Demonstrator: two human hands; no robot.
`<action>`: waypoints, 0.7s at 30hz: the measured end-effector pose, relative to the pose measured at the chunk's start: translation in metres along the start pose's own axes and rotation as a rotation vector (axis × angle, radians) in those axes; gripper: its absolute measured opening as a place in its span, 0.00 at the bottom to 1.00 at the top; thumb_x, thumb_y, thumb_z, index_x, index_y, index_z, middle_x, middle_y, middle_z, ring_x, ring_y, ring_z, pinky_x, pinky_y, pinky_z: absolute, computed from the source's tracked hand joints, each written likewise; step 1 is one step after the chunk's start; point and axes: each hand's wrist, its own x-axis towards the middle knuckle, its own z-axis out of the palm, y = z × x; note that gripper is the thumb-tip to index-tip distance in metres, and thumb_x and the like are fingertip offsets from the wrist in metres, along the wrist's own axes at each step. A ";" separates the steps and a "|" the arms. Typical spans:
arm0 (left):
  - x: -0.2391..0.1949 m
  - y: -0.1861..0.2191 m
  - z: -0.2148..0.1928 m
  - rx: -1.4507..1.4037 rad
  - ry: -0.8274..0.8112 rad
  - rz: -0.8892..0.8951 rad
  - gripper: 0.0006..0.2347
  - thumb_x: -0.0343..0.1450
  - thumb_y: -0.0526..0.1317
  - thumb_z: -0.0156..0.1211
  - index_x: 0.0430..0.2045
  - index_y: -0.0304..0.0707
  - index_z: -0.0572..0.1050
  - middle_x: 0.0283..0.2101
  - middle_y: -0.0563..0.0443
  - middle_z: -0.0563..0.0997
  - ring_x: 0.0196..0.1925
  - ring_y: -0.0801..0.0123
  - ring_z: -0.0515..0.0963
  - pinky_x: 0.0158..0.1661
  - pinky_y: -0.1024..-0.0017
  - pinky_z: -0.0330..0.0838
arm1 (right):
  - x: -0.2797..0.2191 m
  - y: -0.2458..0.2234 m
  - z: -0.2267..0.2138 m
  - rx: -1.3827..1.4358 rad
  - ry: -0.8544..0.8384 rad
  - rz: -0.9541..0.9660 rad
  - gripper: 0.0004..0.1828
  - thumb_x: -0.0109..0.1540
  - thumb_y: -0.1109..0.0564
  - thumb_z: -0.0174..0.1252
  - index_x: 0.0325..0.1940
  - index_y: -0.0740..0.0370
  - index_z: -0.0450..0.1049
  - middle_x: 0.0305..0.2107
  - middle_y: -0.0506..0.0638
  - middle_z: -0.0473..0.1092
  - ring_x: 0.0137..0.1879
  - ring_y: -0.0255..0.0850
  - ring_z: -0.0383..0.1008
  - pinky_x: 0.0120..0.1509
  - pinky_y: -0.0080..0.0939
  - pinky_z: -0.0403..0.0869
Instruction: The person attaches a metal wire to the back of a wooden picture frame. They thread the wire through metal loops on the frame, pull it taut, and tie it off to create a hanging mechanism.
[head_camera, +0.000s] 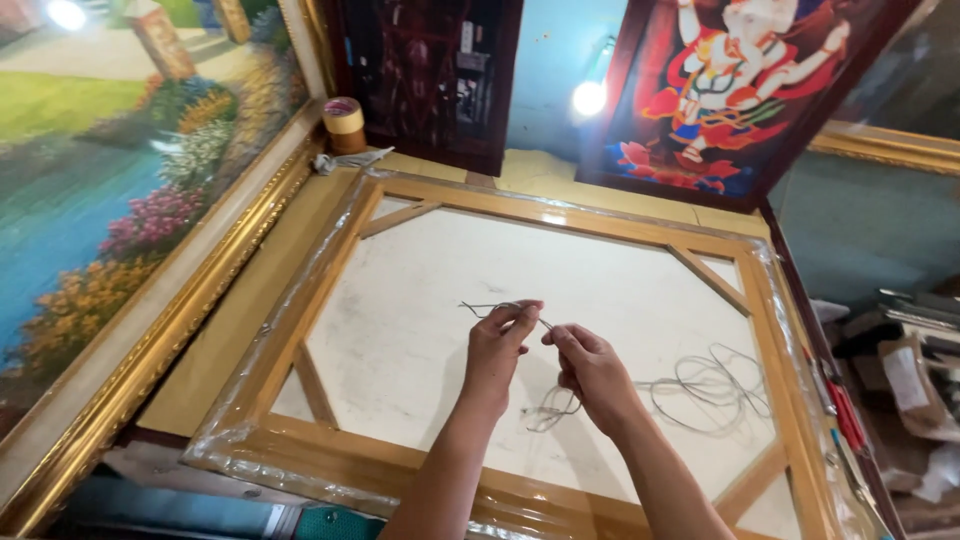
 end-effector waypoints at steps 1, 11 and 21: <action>0.006 -0.002 -0.012 -0.005 0.017 0.014 0.10 0.61 0.41 0.61 0.32 0.39 0.77 0.33 0.53 0.75 0.33 0.75 0.69 0.32 0.80 0.65 | 0.001 -0.003 0.002 -0.006 -0.021 -0.006 0.11 0.59 0.52 0.50 0.36 0.63 0.71 0.14 0.47 0.51 0.16 0.35 0.50 0.18 0.31 0.55; 0.002 0.020 -0.105 0.164 0.086 0.103 0.08 0.61 0.38 0.64 0.29 0.35 0.78 0.25 0.46 0.77 0.27 0.72 0.75 0.31 0.80 0.70 | -0.001 -0.033 0.057 -0.713 -0.327 0.013 0.15 0.56 0.49 0.52 0.42 0.59 0.71 0.35 0.53 0.63 0.46 0.42 0.59 0.51 0.41 0.61; 0.011 0.027 -0.171 0.006 0.107 0.258 0.06 0.59 0.30 0.63 0.27 0.28 0.77 0.25 0.44 0.77 0.30 0.73 0.76 0.37 0.77 0.71 | 0.021 -0.014 0.161 -0.205 -0.440 0.060 0.17 0.55 0.60 0.54 0.45 0.73 0.69 0.27 0.56 0.69 0.33 0.39 0.70 0.46 0.34 0.72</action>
